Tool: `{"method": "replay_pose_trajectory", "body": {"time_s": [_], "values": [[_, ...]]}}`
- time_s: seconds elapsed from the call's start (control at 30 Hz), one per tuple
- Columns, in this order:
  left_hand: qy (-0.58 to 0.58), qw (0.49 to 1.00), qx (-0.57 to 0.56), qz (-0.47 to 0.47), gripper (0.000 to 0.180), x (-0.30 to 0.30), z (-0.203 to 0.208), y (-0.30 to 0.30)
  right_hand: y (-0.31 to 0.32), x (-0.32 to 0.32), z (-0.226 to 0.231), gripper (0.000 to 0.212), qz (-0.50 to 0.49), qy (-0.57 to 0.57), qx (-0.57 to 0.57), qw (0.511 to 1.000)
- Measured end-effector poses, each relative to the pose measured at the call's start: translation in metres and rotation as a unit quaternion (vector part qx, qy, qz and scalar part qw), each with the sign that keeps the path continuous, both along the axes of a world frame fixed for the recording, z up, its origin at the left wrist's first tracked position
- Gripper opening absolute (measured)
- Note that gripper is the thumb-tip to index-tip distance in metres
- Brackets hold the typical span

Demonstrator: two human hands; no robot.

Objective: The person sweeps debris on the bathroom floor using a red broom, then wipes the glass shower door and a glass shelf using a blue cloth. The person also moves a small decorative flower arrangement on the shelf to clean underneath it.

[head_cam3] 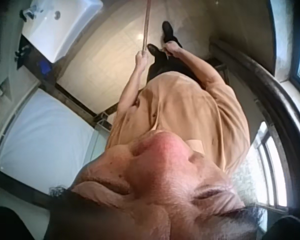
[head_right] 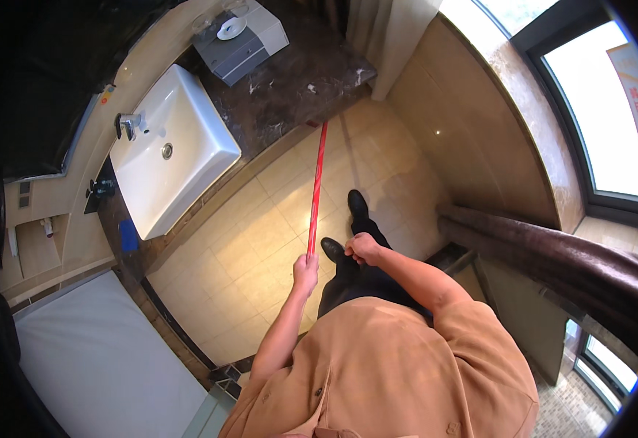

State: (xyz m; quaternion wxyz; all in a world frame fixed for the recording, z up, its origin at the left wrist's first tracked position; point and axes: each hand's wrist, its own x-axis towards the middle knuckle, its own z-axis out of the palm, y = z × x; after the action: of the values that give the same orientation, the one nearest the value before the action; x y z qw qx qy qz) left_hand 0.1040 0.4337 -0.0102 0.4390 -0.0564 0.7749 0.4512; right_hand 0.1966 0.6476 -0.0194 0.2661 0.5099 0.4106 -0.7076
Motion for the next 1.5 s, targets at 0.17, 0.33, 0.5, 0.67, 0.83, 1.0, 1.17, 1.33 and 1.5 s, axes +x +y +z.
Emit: {"method": "replay_pose_trajectory", "body": {"time_s": [0.17, 0.33, 0.5, 0.67, 0.83, 1.0, 1.17, 1.33, 1.5], "values": [[0.008, 1.0, 0.025, 0.008, 0.028, 0.056, 0.027, -0.088, -0.036, 0.001, -0.002, 0.01, 0.033, -0.012, 0.005, 0.999], [-0.051, 0.998, 0.032, 0.032, 0.027, 0.084, 0.051, -0.144, -0.068, -0.008, 0.002, 0.013, 0.074, -0.002, 0.012, 0.997], [0.009, 0.999, -0.022, -0.023, 0.03, 0.099, 0.077, -0.186, -0.09, -0.015, 0.003, 0.016, 0.104, 0.054, 0.006, 0.993], [-0.023, 0.999, -0.043, -0.013, 0.032, 0.091, 0.13, -0.199, -0.107, -0.025, 0.0, 0.019, 0.134, 0.047, -0.016, 0.99], [-0.009, 0.999, -0.052, -0.007, 0.034, 0.088, 0.177, -0.196, -0.124, -0.032, 0.005, 0.025, 0.188, 0.044, -0.048, 0.98], [0.033, 0.997, -0.06, -0.047, 0.032, 0.097, 0.18, -0.198, -0.14, -0.037, 0.005, 0.045, 0.235, 0.059, -0.102, 0.965], [0.007, 0.993, -0.083, -0.083, 0.032, 0.077, 0.197, -0.166, -0.13, -0.049, -0.005, 0.04, 0.223, 0.046, -0.091, 0.97], [-0.003, 0.99, -0.083, -0.111, 0.033, 0.053, 0.216, -0.13, -0.096, -0.059, -0.007, 0.034, 0.16, -0.036, -0.094, 0.982], [-0.049, 0.999, -0.014, -0.005, 0.026, 0.05, 0.224, -0.106, -0.077, -0.079, 0.014, 0.034, 0.19, -0.034, -0.048, 0.98]]}}
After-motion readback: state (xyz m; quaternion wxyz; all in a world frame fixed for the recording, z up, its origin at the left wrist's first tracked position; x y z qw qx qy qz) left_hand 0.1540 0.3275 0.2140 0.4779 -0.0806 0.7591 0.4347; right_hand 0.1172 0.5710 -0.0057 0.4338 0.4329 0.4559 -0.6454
